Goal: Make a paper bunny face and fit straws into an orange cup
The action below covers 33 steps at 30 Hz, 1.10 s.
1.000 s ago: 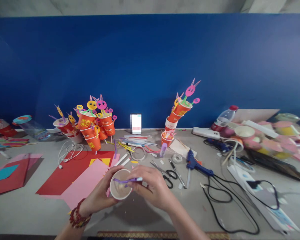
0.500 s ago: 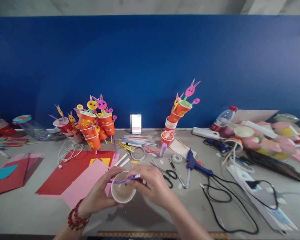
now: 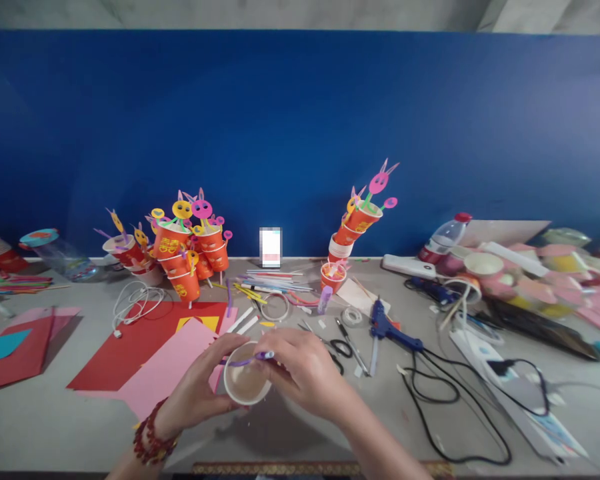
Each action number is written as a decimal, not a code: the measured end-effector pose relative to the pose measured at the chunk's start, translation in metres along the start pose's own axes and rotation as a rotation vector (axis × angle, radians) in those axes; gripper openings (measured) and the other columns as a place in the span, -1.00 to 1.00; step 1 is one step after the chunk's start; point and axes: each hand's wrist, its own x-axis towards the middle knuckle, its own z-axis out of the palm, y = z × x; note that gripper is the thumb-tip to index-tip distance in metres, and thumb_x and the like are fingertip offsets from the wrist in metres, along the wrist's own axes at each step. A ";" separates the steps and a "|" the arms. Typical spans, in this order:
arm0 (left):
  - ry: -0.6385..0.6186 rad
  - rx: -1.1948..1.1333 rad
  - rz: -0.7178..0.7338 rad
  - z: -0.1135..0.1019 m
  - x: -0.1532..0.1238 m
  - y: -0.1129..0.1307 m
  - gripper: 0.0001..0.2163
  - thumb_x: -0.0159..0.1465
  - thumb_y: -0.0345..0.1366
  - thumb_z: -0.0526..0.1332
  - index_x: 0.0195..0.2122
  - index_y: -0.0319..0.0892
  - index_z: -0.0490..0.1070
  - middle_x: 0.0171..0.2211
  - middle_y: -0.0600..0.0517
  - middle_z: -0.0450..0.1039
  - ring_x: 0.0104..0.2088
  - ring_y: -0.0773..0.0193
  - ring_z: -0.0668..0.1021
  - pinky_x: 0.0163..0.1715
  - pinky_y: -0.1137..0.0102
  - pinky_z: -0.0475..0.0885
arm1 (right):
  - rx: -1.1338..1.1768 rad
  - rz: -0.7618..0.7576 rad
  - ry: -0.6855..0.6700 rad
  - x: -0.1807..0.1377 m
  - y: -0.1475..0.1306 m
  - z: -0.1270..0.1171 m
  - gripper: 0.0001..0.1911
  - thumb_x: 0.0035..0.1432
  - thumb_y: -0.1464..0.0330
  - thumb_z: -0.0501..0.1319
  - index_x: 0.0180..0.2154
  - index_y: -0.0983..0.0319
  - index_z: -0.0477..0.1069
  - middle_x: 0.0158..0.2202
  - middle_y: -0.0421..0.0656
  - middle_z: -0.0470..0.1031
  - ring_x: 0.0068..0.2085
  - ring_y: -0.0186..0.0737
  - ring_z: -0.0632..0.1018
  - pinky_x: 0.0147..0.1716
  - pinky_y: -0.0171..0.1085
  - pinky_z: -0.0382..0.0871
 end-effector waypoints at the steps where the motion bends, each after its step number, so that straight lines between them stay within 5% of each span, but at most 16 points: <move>1: 0.002 0.006 -0.002 0.000 0.000 0.000 -0.25 0.09 -0.09 0.45 0.25 0.05 0.13 0.16 -0.10 0.36 0.14 -0.06 0.45 0.06 0.14 0.44 | -0.004 0.003 -0.013 0.001 -0.001 0.000 -0.89 0.36 0.38 0.13 -0.16 0.22 0.43 -0.29 -0.07 0.59 -0.26 -0.16 0.58 -0.27 -0.27 0.39; 17: 0.051 0.069 0.005 0.004 0.001 -0.001 -0.24 0.07 -0.06 0.46 0.25 0.07 0.14 0.16 -0.07 0.38 0.13 -0.03 0.46 0.08 0.15 0.43 | 0.041 0.119 0.012 0.000 0.008 0.007 -0.83 0.35 0.27 0.16 -0.16 0.21 0.45 -0.28 -0.10 0.59 -0.37 -0.24 0.53 -0.37 -0.32 0.32; 23: 0.081 0.077 0.022 0.005 0.003 0.003 -0.26 0.09 -0.07 0.44 0.25 0.06 0.14 0.14 -0.07 0.40 0.13 -0.02 0.46 0.08 0.15 0.43 | -0.012 0.172 0.074 -0.002 0.013 0.011 -0.65 0.34 0.11 0.14 -0.22 0.23 0.53 -0.41 -0.12 0.54 -0.38 -0.19 0.52 -0.39 -0.30 0.30; 26: 0.081 0.105 0.009 0.005 0.005 0.004 -0.27 0.10 -0.07 0.44 0.25 0.05 0.14 0.15 -0.08 0.39 0.14 -0.03 0.45 0.11 0.11 0.40 | -0.052 0.201 0.010 -0.001 0.014 0.012 -0.59 0.37 0.11 0.09 -0.26 0.24 0.57 -0.40 -0.08 0.55 -0.34 -0.14 0.55 -0.35 -0.28 0.32; 33: 0.005 0.102 -0.028 0.005 0.010 0.008 -0.31 0.13 -0.11 0.42 0.24 0.06 0.14 0.16 -0.06 0.37 0.15 0.01 0.43 0.11 0.16 0.39 | -0.066 0.333 -0.242 0.007 0.005 0.003 -0.79 0.31 0.34 0.16 -0.27 0.18 0.58 -0.29 -0.13 0.63 -0.24 -0.13 0.59 -0.28 -0.30 0.34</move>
